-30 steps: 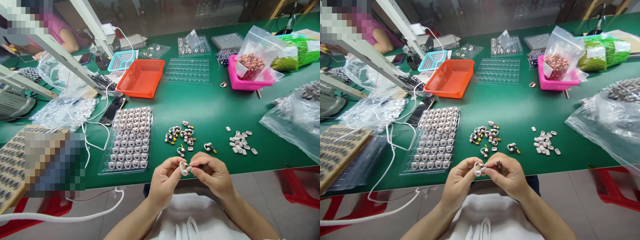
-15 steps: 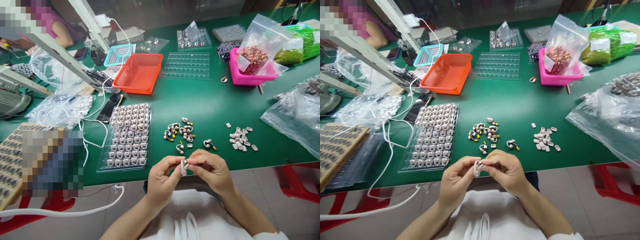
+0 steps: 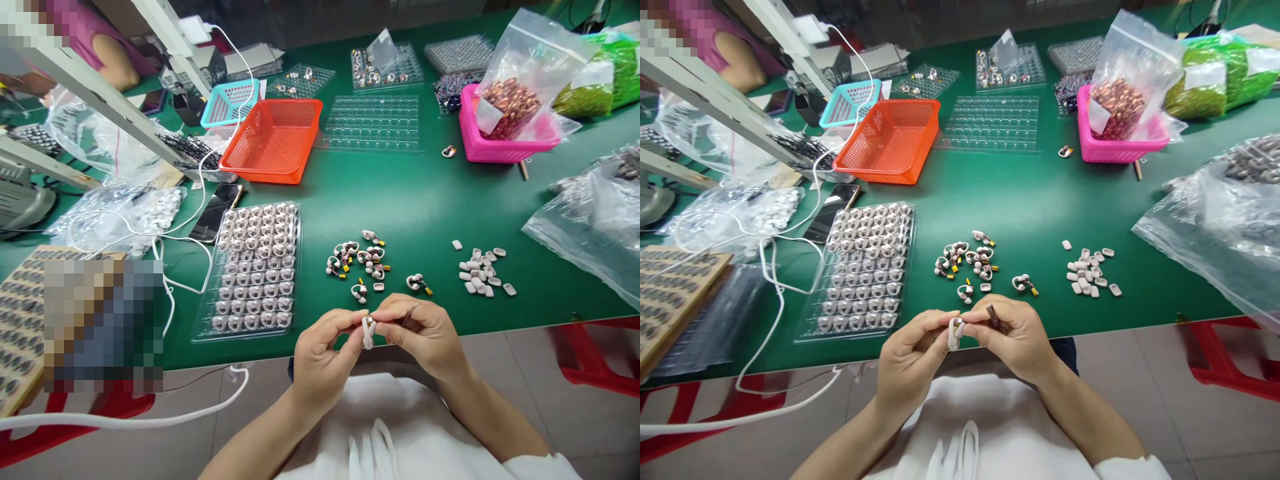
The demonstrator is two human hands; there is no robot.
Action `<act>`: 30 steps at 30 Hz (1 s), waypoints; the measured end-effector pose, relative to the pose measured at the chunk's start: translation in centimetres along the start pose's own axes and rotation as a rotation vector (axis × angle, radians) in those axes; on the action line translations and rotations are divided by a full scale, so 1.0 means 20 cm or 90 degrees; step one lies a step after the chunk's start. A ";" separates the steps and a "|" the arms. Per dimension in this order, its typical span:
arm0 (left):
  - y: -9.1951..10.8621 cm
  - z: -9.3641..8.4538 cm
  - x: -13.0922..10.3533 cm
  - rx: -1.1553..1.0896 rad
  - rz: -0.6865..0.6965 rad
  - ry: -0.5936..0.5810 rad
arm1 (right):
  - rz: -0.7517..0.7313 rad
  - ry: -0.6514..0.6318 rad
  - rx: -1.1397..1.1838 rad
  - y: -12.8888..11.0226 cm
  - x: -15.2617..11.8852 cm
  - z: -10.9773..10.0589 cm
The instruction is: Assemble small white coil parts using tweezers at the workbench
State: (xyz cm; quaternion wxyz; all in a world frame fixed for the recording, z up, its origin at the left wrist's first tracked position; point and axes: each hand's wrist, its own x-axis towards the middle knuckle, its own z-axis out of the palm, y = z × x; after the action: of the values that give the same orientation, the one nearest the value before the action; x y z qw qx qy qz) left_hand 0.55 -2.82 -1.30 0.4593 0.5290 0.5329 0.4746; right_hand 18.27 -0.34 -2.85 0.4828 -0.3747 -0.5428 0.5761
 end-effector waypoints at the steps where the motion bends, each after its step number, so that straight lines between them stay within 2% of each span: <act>1: 0.00 0.00 0.00 0.001 0.006 -0.001 | 0.006 0.000 -0.001 0.00 0.00 0.00; 10: 0.00 -0.01 0.00 0.046 0.080 -0.027 | 0.126 -0.068 -0.067 0.00 0.00 -0.04; 21: -0.01 -0.02 0.02 0.124 0.226 -0.082 | 0.119 -0.109 -0.101 -0.01 0.01 -0.06; 27: 0.00 -0.02 0.01 0.113 0.229 -0.130 | 0.114 -0.100 -0.096 0.00 0.00 -0.06; 30: 0.01 -0.02 0.01 0.106 0.220 -0.123 | 0.090 -0.099 -0.124 -0.01 0.00 -0.06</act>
State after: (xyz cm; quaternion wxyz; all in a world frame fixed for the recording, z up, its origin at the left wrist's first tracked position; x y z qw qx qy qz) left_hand 0.18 -2.68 -1.09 0.3749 0.6918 0.4253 0.4472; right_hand 19.48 -0.04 -2.77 0.3585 -0.4114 -0.6043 0.5805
